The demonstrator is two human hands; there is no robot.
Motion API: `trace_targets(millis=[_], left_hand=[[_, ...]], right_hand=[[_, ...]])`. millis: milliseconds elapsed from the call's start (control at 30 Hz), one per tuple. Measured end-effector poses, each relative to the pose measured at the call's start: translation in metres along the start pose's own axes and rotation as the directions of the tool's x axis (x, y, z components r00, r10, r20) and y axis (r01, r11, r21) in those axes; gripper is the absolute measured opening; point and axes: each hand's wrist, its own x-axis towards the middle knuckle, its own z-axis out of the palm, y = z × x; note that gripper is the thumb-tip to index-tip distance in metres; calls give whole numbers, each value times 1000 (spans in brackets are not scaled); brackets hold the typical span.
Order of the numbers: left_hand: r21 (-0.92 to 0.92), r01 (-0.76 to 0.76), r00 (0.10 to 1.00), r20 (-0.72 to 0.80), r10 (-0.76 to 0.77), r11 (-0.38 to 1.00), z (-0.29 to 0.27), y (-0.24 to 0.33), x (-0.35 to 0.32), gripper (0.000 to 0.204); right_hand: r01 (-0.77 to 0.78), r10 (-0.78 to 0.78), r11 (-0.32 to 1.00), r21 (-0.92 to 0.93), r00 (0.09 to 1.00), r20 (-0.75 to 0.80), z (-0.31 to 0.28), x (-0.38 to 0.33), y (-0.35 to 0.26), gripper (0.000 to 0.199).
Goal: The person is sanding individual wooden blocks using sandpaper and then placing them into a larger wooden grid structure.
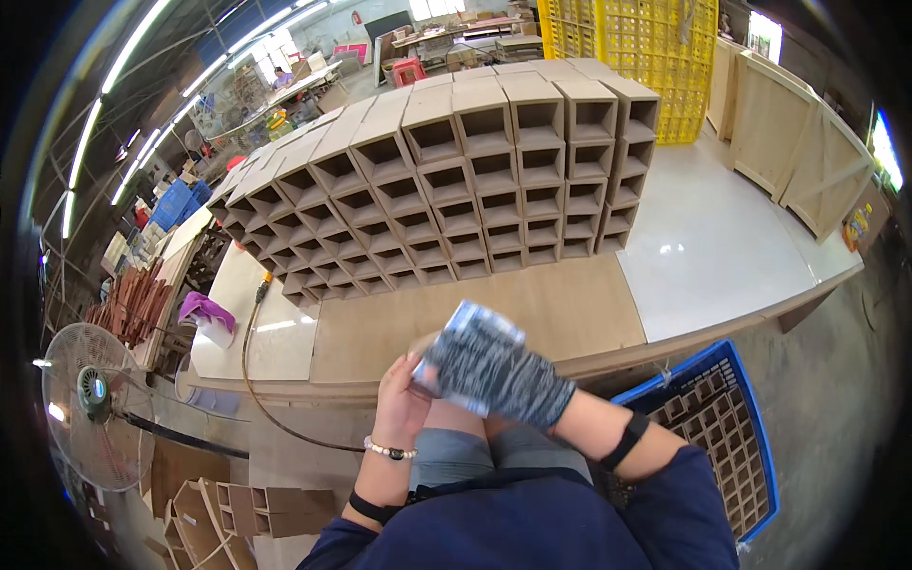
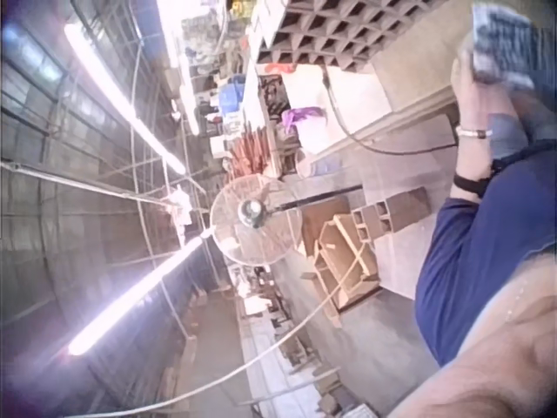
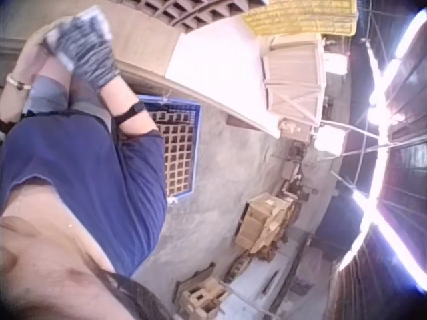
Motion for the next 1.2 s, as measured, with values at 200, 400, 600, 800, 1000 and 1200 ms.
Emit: trace_targets(millis=[200,400,600,800,1000,1200], left_hand=[[31,7,996,-93,-4,999,13,-5,-1,19],[63,18,999,35,-21,998,-1,-6,-4,22],[91,-58,996,66,52,994,6,-1,-4,28],[-6,-75,974,212,75,997,1,1,-10,36],[75,-165,964,221,145,983,-2,1,-11,38],[113,-232,957,207,206,966,6,3,-19,32]], right_hand=[[-222,219,975,-16,940,262,-17,13,24,37],[-98,91,995,15,962,256,-3,1,14,40],[-243,242,970,6,968,69,-16,11,15,32],[-356,335,917,179,932,136,2,4,25,44],[-257,287,927,273,955,-75,-24,15,0,40],[-393,390,920,10,916,89,12,-10,19,36]])
